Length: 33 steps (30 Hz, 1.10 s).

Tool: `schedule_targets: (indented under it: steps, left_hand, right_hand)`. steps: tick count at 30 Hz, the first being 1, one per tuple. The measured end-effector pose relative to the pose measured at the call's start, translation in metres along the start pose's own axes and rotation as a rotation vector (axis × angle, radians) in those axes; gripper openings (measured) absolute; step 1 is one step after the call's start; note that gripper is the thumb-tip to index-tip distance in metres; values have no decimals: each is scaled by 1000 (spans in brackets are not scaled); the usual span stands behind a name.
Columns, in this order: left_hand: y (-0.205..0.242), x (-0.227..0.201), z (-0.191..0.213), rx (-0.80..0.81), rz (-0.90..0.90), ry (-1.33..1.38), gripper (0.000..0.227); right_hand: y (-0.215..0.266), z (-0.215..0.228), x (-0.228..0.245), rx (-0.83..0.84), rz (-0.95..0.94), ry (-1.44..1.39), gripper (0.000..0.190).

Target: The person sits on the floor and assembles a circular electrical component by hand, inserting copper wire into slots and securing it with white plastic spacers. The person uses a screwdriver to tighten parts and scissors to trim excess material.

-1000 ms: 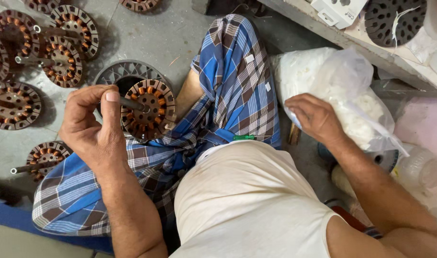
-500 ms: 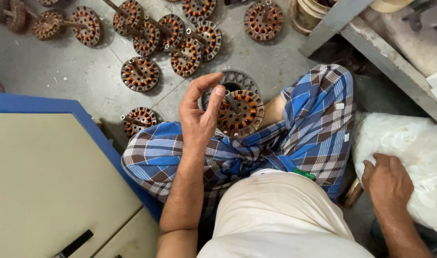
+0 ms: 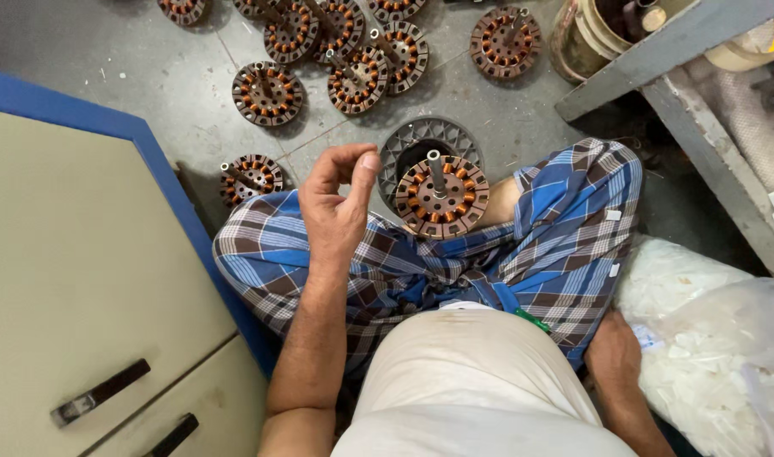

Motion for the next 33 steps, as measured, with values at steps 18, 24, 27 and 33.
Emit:
schedule_targets:
  steps: [18,24,27,33]
  left_hand:
    - [1,-23,-18,461,164,-347,25]
    - [4,-28,-29,443,166,-377,23]
    - [5,-33,-35,441,110,-394,23]
    - [5,-34,-48,499,261,-608,27]
  right_hand:
    - [-33,23,-3,-109,44,-65,26]
    - [-37,19,-4,131,-140,-155,49]
    - [-36,19,-2,106,-113,-109,59]
    - [-33,19,-16,86,-137,-214,69]
Point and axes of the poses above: each hand's wrist, its own y-axis away from the middle knuckle, its own z-axis out of the back of the hand, x = y × z, the point moved 2 cm from there along -y, towards the middle knuckle, and after that the axes turned 12 degrees about x, right-handed, at the moved point
